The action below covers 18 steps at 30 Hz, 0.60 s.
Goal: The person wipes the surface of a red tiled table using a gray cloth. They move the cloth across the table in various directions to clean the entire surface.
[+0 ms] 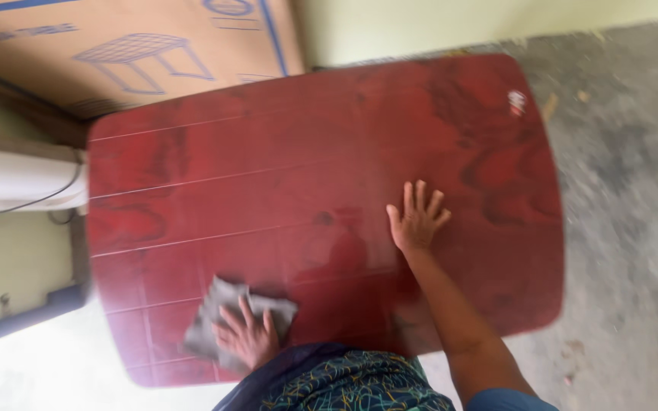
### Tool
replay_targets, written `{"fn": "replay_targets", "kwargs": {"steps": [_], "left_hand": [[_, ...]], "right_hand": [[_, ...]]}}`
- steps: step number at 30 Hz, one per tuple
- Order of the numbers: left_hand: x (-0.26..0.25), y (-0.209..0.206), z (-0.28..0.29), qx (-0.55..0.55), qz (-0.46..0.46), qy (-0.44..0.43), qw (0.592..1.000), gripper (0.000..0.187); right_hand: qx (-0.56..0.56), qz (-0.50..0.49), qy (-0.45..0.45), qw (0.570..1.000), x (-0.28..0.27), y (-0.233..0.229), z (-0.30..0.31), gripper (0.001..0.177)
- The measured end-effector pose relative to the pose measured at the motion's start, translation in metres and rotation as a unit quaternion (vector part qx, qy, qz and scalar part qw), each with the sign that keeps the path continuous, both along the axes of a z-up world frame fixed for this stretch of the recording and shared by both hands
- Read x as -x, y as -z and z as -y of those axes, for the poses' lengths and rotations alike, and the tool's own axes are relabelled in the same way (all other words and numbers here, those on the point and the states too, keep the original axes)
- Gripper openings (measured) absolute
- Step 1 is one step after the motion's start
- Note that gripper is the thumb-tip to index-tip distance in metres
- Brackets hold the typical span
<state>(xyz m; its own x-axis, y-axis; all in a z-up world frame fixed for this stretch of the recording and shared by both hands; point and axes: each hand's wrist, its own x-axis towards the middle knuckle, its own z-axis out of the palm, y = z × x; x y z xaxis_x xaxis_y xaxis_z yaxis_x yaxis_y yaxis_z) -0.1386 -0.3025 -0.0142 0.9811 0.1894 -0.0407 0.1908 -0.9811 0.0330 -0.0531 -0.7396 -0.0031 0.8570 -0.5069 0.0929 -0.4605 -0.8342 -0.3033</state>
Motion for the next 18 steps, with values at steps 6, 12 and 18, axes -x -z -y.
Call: {"fn": "replay_targets", "kwargs": {"steps": [6, 12, 18], "left_hand": [[-0.152, -0.015, 0.118, 0.035, -0.003, 0.145, 0.989, 0.074], [-0.290, -0.028, 0.284, 0.064, 0.009, 0.250, 0.966, 0.072], [-0.346, -0.045, 0.486, 0.006, -0.061, 0.361, 0.931, 0.075]], "right_hand": [[0.087, -0.066, 0.189, 0.976, 0.082, -0.005, 0.136, 0.079], [0.046, -0.079, 0.229, 0.969, 0.140, 0.009, 0.207, 0.077], [0.027, -0.068, 0.233, 0.970, 0.143, 0.010, 0.208, 0.074]]}}
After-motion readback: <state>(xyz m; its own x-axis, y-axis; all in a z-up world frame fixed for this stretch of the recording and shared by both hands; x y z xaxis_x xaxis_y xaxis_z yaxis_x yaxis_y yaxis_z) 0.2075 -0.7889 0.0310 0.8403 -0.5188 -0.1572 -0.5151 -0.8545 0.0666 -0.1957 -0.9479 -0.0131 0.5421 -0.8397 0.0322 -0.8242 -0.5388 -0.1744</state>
